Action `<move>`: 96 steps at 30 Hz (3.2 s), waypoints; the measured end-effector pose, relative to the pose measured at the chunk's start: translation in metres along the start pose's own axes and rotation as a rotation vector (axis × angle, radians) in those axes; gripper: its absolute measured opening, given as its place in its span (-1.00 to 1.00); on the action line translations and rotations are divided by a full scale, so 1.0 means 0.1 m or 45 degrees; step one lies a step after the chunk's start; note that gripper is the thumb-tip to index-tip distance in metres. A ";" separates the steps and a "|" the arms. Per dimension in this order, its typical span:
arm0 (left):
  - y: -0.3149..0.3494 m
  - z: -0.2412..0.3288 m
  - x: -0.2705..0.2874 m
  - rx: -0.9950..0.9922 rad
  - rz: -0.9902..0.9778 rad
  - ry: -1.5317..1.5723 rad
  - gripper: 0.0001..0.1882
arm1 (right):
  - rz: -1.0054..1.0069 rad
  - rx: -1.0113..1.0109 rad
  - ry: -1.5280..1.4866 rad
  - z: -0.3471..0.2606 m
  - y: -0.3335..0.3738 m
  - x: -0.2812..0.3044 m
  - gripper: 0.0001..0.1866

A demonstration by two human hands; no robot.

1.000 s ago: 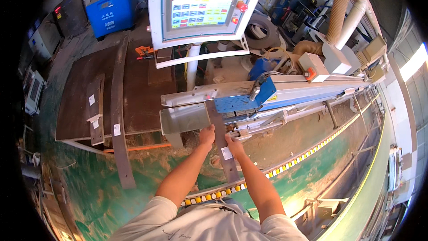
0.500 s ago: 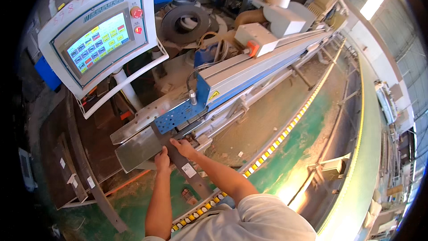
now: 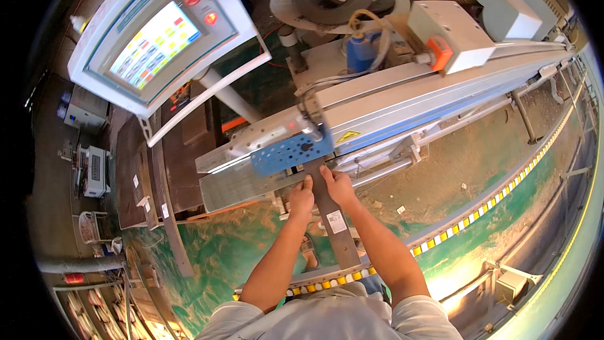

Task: The person lifts wood panels from a conveyor, moves them to a work table, and feeds long wooden strips into a processing machine while taking measurements with a tape measure.

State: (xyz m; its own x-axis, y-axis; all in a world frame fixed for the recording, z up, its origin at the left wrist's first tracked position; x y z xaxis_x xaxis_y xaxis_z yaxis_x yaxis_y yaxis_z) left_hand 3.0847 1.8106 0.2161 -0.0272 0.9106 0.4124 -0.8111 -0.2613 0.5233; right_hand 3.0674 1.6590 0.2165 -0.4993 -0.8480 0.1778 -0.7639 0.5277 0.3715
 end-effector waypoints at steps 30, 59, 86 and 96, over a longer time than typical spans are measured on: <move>0.53 0.41 -1.25 -0.725 -0.273 -0.232 -0.27 | 0.513 0.540 -0.051 -0.74 0.70 2.39 -0.65; -2.99 -0.33 7.07 -0.273 1.017 -0.857 0.05 | -0.427 0.380 0.682 0.11 3.10 -1.68 -0.76; -0.12 -0.99 3.62 -0.336 -0.127 0.434 -0.24 | -0.158 -0.074 -0.355 0.06 2.15 -2.31 -0.62; -0.52 -0.71 2.06 0.080 -0.610 0.330 -0.50 | -0.014 -0.139 -0.116 0.26 1.11 -1.39 -0.50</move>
State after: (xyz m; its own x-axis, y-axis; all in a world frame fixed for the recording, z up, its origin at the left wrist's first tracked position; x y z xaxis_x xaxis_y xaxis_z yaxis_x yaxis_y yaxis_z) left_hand 3.0795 2.0346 0.2215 0.1869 0.9795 -0.0758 -0.7318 0.1903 0.6544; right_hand 3.0414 1.8368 0.2097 -0.5297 -0.8432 0.0918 -0.7230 0.5055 0.4709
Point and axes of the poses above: each hand's wrist, its own y-axis away from the middle knuckle, its own x-axis out of the back of the hand, z = x × y, the point moved 6 cm from there along -y, towards the middle knuckle, and after that the axes turned 12 degrees about z, right-handed, at the moved point
